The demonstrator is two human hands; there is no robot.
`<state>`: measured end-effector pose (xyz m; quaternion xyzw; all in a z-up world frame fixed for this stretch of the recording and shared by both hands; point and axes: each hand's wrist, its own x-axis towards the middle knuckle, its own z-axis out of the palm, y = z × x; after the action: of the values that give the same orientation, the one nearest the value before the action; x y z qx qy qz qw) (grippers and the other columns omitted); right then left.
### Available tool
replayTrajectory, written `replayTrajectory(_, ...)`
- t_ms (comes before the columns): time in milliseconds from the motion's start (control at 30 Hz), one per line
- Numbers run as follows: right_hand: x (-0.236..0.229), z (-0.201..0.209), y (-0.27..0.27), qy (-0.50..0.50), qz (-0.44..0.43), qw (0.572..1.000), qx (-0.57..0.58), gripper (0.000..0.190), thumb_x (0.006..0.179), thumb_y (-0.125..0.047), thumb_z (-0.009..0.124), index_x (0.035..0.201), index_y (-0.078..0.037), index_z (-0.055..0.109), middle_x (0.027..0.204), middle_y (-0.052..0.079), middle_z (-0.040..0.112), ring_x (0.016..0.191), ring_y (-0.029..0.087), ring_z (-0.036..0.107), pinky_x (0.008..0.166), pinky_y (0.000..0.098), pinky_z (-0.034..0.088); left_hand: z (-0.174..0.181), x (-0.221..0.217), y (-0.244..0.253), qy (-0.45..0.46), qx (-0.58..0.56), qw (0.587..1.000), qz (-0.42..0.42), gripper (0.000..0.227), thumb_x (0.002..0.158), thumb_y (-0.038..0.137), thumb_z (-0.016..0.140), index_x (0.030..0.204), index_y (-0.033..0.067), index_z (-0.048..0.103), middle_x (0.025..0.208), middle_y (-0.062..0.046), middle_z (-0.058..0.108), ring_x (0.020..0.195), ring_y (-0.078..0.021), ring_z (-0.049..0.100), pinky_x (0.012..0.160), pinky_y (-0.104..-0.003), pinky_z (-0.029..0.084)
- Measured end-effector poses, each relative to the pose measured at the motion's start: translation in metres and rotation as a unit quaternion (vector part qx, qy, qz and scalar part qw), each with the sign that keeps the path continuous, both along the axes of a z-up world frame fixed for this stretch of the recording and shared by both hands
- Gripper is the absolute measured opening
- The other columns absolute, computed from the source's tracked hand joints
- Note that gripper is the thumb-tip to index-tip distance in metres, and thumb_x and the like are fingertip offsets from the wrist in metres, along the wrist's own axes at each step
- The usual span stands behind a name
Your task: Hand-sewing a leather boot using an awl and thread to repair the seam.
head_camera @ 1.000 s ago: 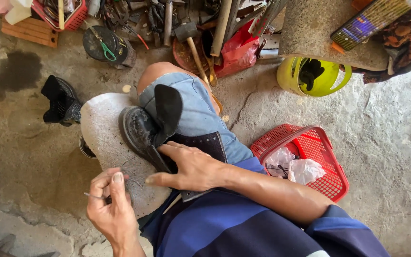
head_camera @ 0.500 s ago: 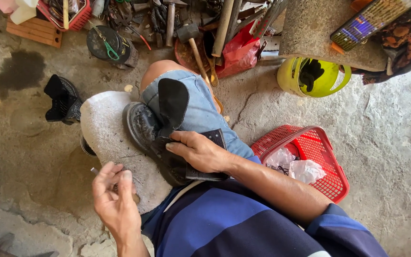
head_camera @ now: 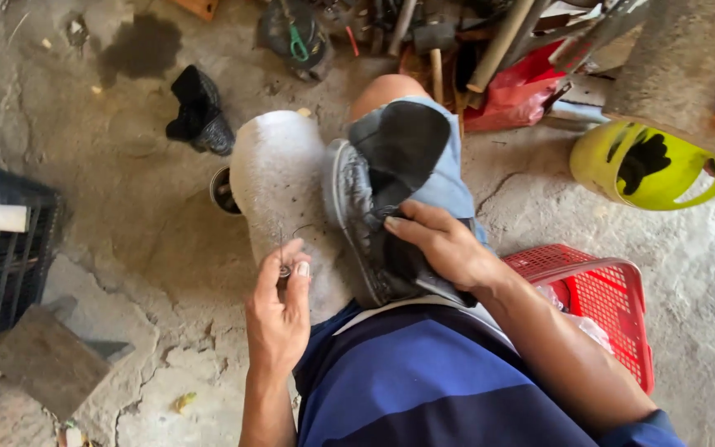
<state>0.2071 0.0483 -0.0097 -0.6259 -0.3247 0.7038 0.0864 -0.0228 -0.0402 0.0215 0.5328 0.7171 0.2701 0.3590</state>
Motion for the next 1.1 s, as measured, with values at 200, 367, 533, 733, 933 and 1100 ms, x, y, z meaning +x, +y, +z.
replayTrajectory(200,0.002,0.002,-0.001,-0.002,-0.093,0.993,-0.071,0.069,0.08,-0.033,0.07,0.143,-0.006,0.06,0.148,-0.003,0.062,0.136,0.007,0.054,0.119,0.0208,0.037,-0.001,0.005,0.004,-0.055,0.057,0.994,-0.074,0.036,0.107,0.018,0.051,0.14,0.0047,0.057,0.108,-0.007,0.07,0.069,-0.0141,0.072,0.061,-0.024,0.063)
replayTrajectory(367,-0.015,0.023,0.004,0.07,-0.045,0.996,0.028,0.026,0.083,-0.026,0.084,0.1,-0.007,0.078,0.07,0.007,0.065,0.07,0.014,0.06,0.064,0.0254,0.052,-0.033,0.017,0.018,-0.055,0.085,0.995,-0.023,0.035,0.094,0.018,0.078,0.118,-0.0057,0.069,0.086,-0.016,0.07,0.071,-0.0246,0.07,0.059,-0.034,0.06)
replayTrajectory(533,-0.015,0.011,-0.004,0.056,-0.044,0.995,0.064,0.029,0.082,-0.027,0.088,0.093,-0.004,0.075,0.064,0.01,0.064,0.063,0.015,0.06,0.06,0.0277,0.051,-0.025,0.022,0.024,-0.014,0.104,0.993,-0.045,0.016,0.094,0.019,0.078,0.101,0.0052,0.075,0.078,-0.004,0.069,0.068,-0.0179,0.072,0.057,-0.025,0.058)
replayTrajectory(733,-0.015,0.015,-0.002,0.069,-0.075,0.991,0.083,0.029,0.087,-0.028,0.083,0.094,-0.002,0.073,0.062,0.008,0.063,0.061,0.015,0.061,0.061,0.029,0.054,-0.016,0.02,0.017,-0.019,0.103,0.993,-0.056,0.009,0.097,0.018,0.073,0.095,0.009,0.074,0.074,-0.003,0.067,0.067,-0.0183,0.071,0.056,-0.025,0.058)
replayTrajectory(933,-0.008,0.007,-0.004,0.118,-0.085,0.987,0.061,0.027,0.091,-0.024,0.074,0.104,-0.001,0.07,0.082,0.008,0.07,0.075,0.014,0.066,0.073,0.03,0.059,0.009,0.02,0.014,-0.019,0.069,0.991,-0.113,0.026,0.105,0.019,0.057,0.122,0.0019,0.065,0.09,-0.009,0.066,0.078,-0.0208,0.068,0.064,-0.03,0.061)
replayTrajectory(1100,-0.002,-0.001,-0.006,0.185,-0.095,0.978,0.03,0.031,0.093,-0.022,0.066,0.118,-0.002,0.065,0.109,0.008,0.076,0.095,0.016,0.071,0.088,0.033,0.061,0.017,0.013,0.007,0.01,0.071,0.979,-0.192,0.039,0.106,0.016,0.058,0.144,0.0056,0.054,0.098,-0.008,0.071,0.083,-0.0169,0.073,0.068,-0.032,0.063)
